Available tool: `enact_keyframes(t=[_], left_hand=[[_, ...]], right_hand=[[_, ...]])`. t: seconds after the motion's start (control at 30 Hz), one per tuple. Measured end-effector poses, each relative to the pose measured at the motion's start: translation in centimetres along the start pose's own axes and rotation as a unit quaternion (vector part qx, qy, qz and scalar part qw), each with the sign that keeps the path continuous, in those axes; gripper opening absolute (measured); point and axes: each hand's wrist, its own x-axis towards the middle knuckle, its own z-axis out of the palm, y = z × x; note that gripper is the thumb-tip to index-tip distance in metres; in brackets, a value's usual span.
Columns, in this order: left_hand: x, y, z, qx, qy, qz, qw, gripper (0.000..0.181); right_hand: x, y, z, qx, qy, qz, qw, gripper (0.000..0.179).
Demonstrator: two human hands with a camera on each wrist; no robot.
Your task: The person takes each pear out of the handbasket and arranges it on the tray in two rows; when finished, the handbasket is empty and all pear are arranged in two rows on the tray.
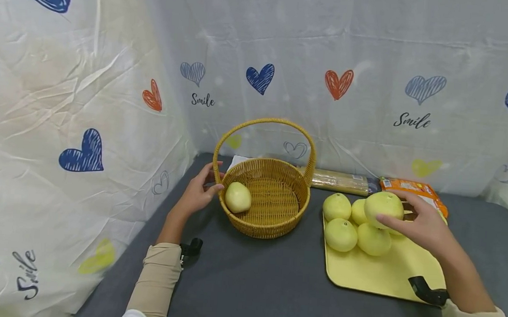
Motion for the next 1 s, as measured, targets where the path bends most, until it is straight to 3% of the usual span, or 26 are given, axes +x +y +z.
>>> enact_keyframes(t=[0.2, 0.43, 0.77, 1.0], left_hand=[[0.1, -0.1, 0.0, -0.001, -0.001, 0.001, 1.0, 0.06], [0.2, -0.2, 0.0, 0.002, -0.001, 0.001, 1.0, 0.06], [0.0, 0.0, -0.1, -0.002, 0.001, 0.001, 1.0, 0.06], [0.0, 0.1, 0.0, -0.017, -0.005, -0.002, 0.9999, 0.06]], right_hand=[[-0.5, 1.6, -2.1, -0.05, -0.044, 0.055, 0.9963, 0.079], [-1.1, 3.5, -3.5, -0.116, -0.102, 0.084, 0.9844, 0.084], [-1.2, 5.5, -3.6, -0.115, -0.189, 0.057, 0.9736, 0.067], [-0.9, 6.1, -3.1, -0.126, -0.203, 0.054, 0.9695, 0.066]])
